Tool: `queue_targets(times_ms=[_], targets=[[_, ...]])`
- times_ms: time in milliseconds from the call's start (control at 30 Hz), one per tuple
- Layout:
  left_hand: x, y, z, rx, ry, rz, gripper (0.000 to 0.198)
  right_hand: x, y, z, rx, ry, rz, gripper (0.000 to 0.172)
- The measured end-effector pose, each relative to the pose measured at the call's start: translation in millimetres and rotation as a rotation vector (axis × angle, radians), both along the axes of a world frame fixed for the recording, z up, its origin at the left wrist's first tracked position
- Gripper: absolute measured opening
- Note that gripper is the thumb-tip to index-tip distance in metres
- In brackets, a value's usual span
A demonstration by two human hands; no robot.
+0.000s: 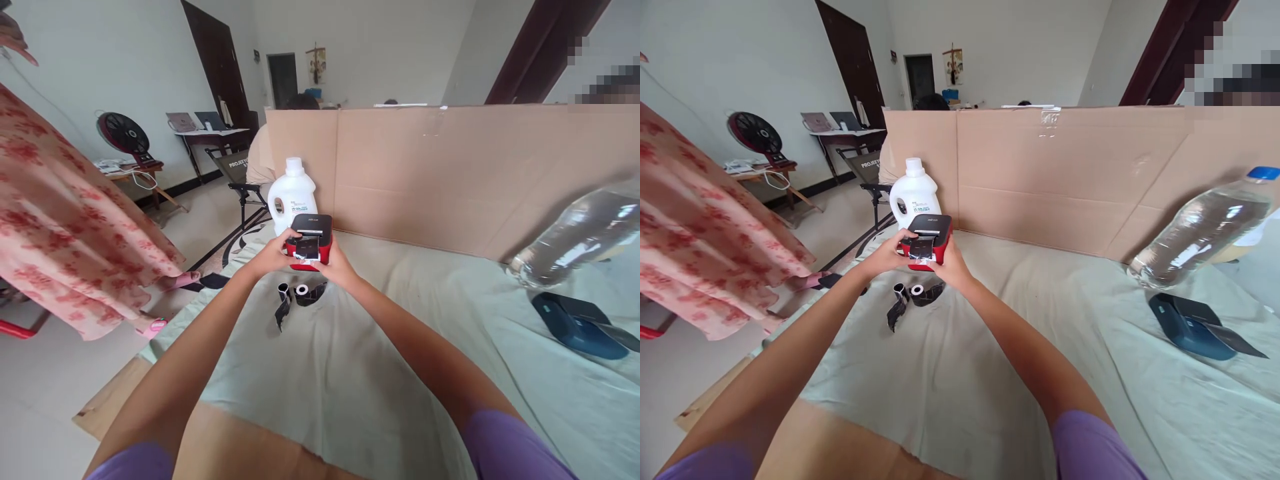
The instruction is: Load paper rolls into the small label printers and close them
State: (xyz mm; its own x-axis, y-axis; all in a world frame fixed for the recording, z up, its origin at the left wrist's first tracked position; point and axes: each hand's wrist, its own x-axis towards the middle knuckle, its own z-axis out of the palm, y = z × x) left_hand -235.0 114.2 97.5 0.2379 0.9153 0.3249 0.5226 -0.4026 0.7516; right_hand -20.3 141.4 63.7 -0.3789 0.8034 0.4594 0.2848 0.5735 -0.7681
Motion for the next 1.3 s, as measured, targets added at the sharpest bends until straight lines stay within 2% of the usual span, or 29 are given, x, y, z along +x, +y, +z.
queue_targets(times_ms=[200,333,433,533,633,733,800,867,933,1000,1067,1133,1167,1300], targets=[[-29.0,19.9,-29.6,-0.114,-0.053,-0.023,0.065,-29.4,17.4,-34.4,-0.076,-0.071,-0.037,0.090],[-34.2,26.4,-44.9,-0.151,-0.098,-0.031,0.066,-36.7,22.3,-45.6,-0.103,-0.086,-0.048,0.089],[-39.0,29.8,-48.1,-0.139,-0.070,-0.043,0.065,-36.7,25.2,-45.0,-0.105,-0.085,-0.028,0.088],[-44.0,24.4,-40.2,-0.081,0.107,-0.044,0.060,-19.4,21.9,-42.2,-0.119,-0.088,-0.033,0.079],[-34.3,1.2,-24.7,0.098,0.322,0.062,0.050,35.4,3.8,-43.7,-0.122,-0.090,-0.141,0.057],[2.9,-37.3,-15.7,0.346,0.403,0.169,0.045,136.8,-34.8,-52.1,-0.093,-0.184,-0.270,0.034],[40.7,-65.0,-19.6,0.422,0.449,0.093,0.040,222.1,-70.5,-58.7,-0.084,-0.299,-0.430,0.027],[84.3,-89.8,-31.4,0.417,0.541,-0.074,0.035,308.6,-107.7,-62.6,-0.067,-0.411,-0.633,0.026],[129.3,-109.6,-47.6,0.374,0.605,-0.215,0.032,383.7,-137.4,-61.7,-0.022,-0.498,-0.932,0.024],[171.2,-124.2,-63.7,0.307,0.640,-0.316,0.035,438.3,-152.4,-56.0,-0.020,-0.559,-1.243,0.033],[204.9,-134.6,-76.3,0.236,0.677,-0.397,0.045,469.7,-151.4,-47.6,-0.112,-0.579,-1.416,0.057],[226.8,-142.5,-84.4,0.186,0.715,-0.464,0.054,483.2,-139.2,-38.9,-0.257,-0.573,-1.431,0.080],[232.9,-146.0,-87.0,0.170,0.729,-0.489,0.056,486.1,-131.4,-35.1,-0.327,-0.573,-1.403,0.086],[234.9,-158.8,-91.6,0.149,0.757,-0.525,0.060,492.1,-107.2,-25.9,-0.485,-0.609,-1.308,0.085]])
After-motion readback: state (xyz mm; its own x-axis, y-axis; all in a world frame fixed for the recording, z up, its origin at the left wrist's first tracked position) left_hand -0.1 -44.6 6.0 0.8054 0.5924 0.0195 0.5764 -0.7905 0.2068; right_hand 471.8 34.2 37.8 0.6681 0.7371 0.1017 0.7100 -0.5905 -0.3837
